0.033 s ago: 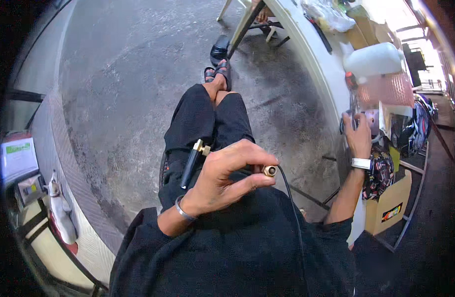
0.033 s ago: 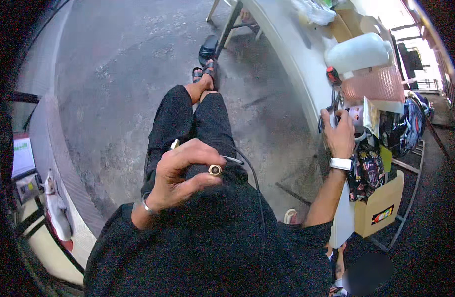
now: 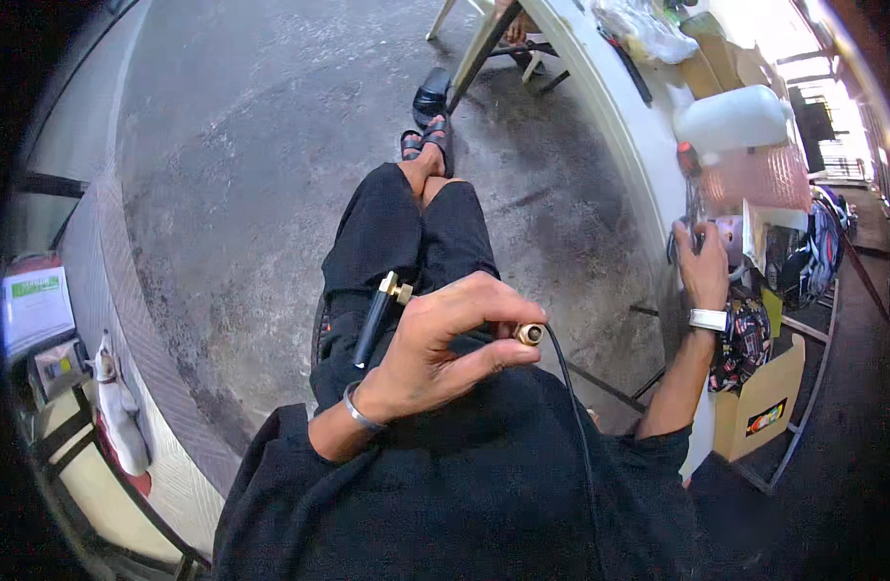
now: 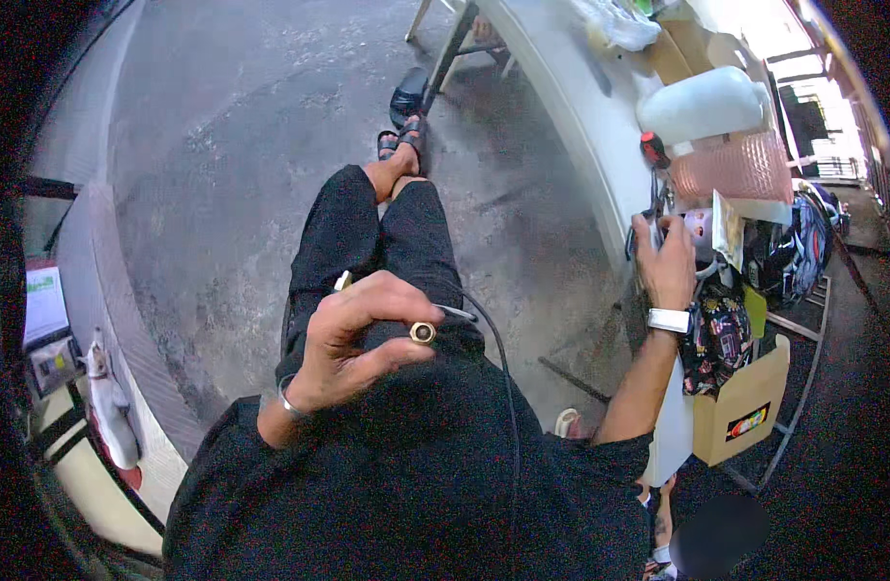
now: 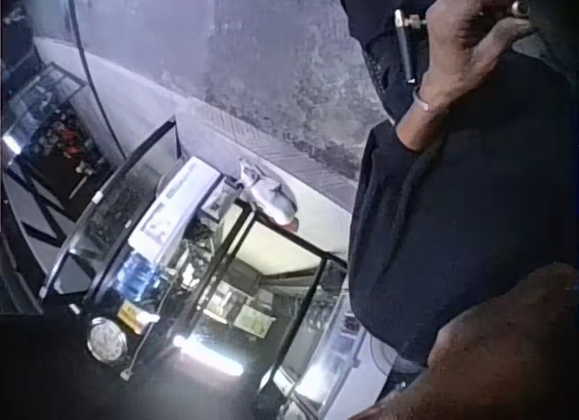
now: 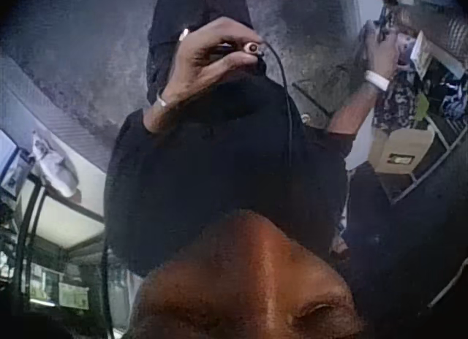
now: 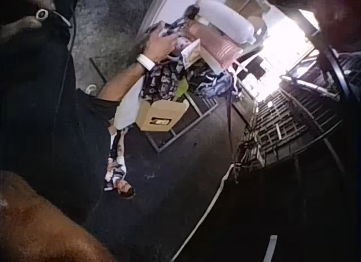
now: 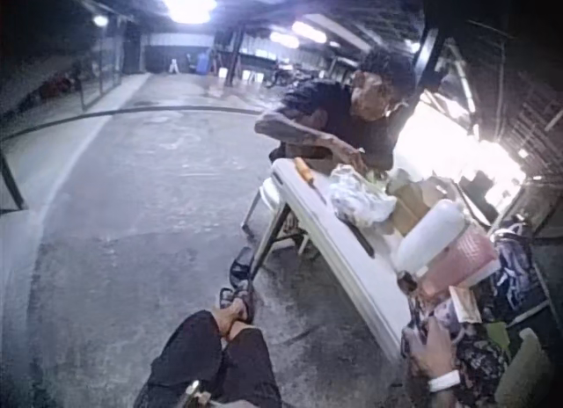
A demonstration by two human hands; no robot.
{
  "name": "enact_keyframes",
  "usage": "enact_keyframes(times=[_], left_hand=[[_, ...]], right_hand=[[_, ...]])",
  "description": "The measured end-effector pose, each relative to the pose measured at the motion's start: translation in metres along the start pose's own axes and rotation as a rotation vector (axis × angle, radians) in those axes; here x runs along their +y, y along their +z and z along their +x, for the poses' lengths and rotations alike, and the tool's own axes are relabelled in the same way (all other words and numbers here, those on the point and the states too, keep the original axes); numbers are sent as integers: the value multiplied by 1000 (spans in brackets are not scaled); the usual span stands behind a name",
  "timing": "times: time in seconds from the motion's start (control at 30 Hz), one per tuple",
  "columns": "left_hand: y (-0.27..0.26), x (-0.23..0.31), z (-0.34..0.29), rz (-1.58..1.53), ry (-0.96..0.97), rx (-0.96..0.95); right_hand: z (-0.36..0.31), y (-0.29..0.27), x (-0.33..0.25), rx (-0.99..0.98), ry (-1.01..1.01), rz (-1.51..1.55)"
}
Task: Assembling a foam lance nozzle by attaching a brass adapter using pliers.
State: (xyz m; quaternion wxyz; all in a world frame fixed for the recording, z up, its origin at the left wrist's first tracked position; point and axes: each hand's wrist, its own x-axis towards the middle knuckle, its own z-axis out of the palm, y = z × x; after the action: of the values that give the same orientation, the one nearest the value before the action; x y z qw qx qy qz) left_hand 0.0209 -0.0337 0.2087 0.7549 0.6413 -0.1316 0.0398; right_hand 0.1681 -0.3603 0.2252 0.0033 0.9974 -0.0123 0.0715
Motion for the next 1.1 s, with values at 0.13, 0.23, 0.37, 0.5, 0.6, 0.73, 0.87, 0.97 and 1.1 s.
enact_keyframes(times=[0.13,0.23,0.37,0.5,0.6,0.73,0.87,0.97,1.1], left_hand=[[-2,1,-2,-35,-30,11],[-6,-2,-4,-55,28,0],[-1,1,-7,-543,-269,64],[-5,-5,-4,-762,-387,29],[-7,-4,-4,-864,-381,-7],[-6,-4,-4,-957,-419,-29],[-4,-2,-6,-894,-377,-65],[-3,-3,-6,-892,-362,-90],[-4,-1,-7,-882,-368,-94]], right_hand=[[9,3,11,-52,-33,42],[7,2,10,-49,-110,46],[4,6,31,1,-189,37],[6,5,27,-6,-50,31],[2,5,19,45,-76,-3],[-4,0,-4,56,1,-14],[-1,5,-2,17,-29,-81],[3,6,2,10,-39,-25],[8,1,-11,-24,-11,-107]])
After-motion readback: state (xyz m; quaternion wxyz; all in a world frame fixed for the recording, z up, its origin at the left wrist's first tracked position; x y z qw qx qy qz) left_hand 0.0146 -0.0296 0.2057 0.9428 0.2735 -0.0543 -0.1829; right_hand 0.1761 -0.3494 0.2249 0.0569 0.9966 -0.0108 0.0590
